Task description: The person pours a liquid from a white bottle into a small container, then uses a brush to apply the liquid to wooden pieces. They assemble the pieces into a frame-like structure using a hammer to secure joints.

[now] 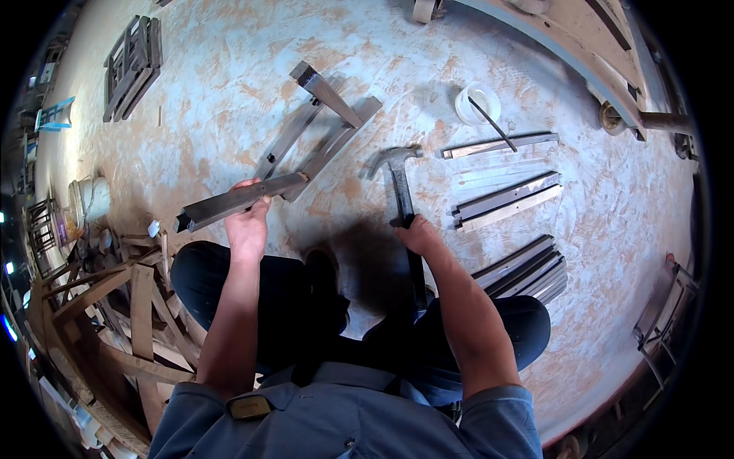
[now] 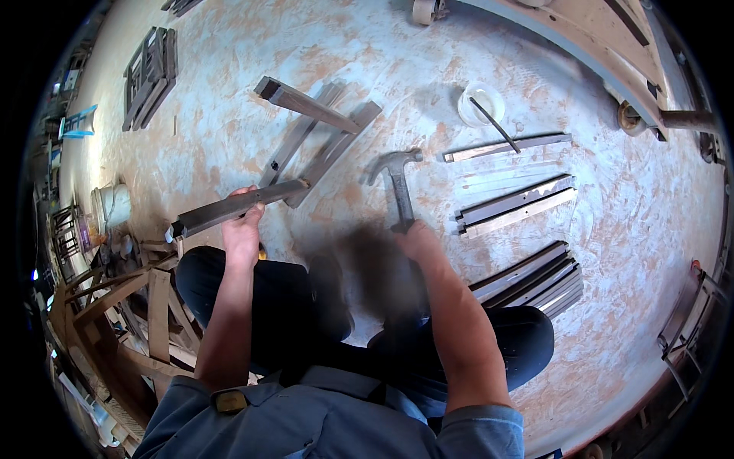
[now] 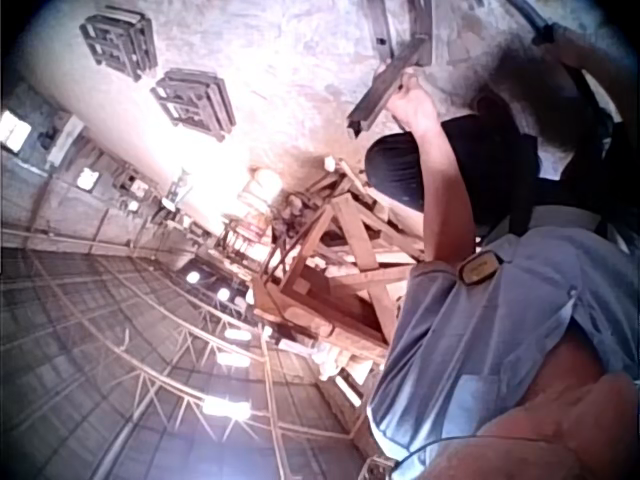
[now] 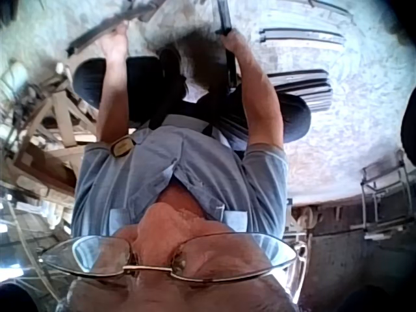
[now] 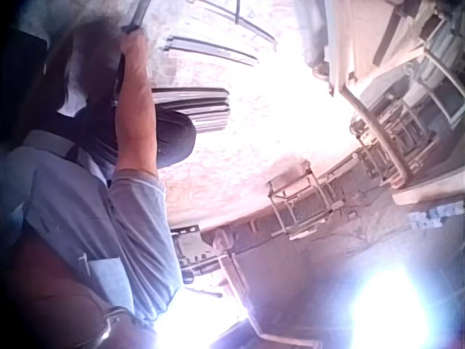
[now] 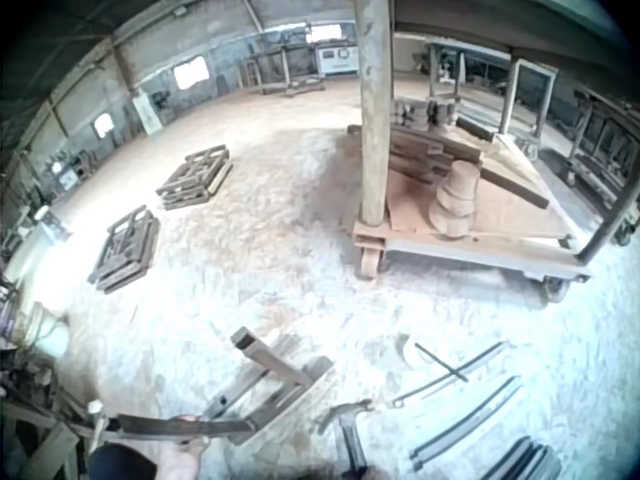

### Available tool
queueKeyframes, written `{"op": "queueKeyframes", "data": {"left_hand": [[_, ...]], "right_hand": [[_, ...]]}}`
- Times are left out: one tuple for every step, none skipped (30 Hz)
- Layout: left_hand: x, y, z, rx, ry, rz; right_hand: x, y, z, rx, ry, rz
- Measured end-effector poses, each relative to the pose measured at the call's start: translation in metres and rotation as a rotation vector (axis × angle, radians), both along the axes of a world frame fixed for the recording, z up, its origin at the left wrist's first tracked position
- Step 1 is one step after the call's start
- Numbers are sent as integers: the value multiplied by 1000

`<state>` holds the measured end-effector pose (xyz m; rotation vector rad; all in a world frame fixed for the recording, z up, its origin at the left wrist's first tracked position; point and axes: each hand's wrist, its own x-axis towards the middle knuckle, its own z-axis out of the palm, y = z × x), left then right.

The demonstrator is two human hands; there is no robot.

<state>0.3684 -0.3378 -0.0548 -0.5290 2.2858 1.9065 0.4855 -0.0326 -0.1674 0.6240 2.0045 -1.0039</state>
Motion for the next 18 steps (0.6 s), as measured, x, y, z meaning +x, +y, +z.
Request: {"op": "queueKeyframes", "data": {"left_hand": [[0, 1, 0, 7, 1, 7], [0, 1, 1, 15, 1, 15], [-1, 1, 1, 7, 6, 16], [-1, 1, 1, -1, 10, 18], [-1, 1, 1, -8, 15, 20], [-1, -1, -2, -51, 35, -4], [-2, -3, -5, -93, 55, -28], [-3, -5, -8, -135, 75, -52], [-6, -2, -6, -159, 59, -69], [-9, 0, -3, -183, 44, -87], [-11, 2, -2, -206, 28, -105], [-11, 2, -3, -195, 48, -107], [-10, 2, -4, -184, 67, -110], [-10, 3, -5, -173, 87, -113], [-10, 5, -5, -186, 74, -130], [-11, 8, -5, -199, 62, -148], [-11, 11, -5, -211, 50, -165], [-11, 9, -7, -200, 63, -169]], "right_hand": [[0, 0, -1, 4, -3, 1], [1, 0, -2, 8, -6, 2], [1, 0, -4, 13, -8, 2], [2, 0, -7, 23, -11, 10], [3, 0, -9, 32, -14, 18], [3, -1, -10, 41, -17, 28], [4, 0, -10, 37, -8, 37], [4, 0, -10, 34, 0, 46], [5, 1, -11, 33, 8, 52], [6, 1, -12, 41, 14, 46], [8, 1, -13, 49, 19, 39], [8, 1, -13, 56, 24, 37], [8, 1, -12, 68, 17, 26], [7, 1, -12, 81, 10, 16], [7, 2, -12, 96, 2, 5], [8, 3, -12, 116, 15, -46], [9, 4, -12, 136, 28, -97], [5, 2, -5, 152, 44, -142]]}}
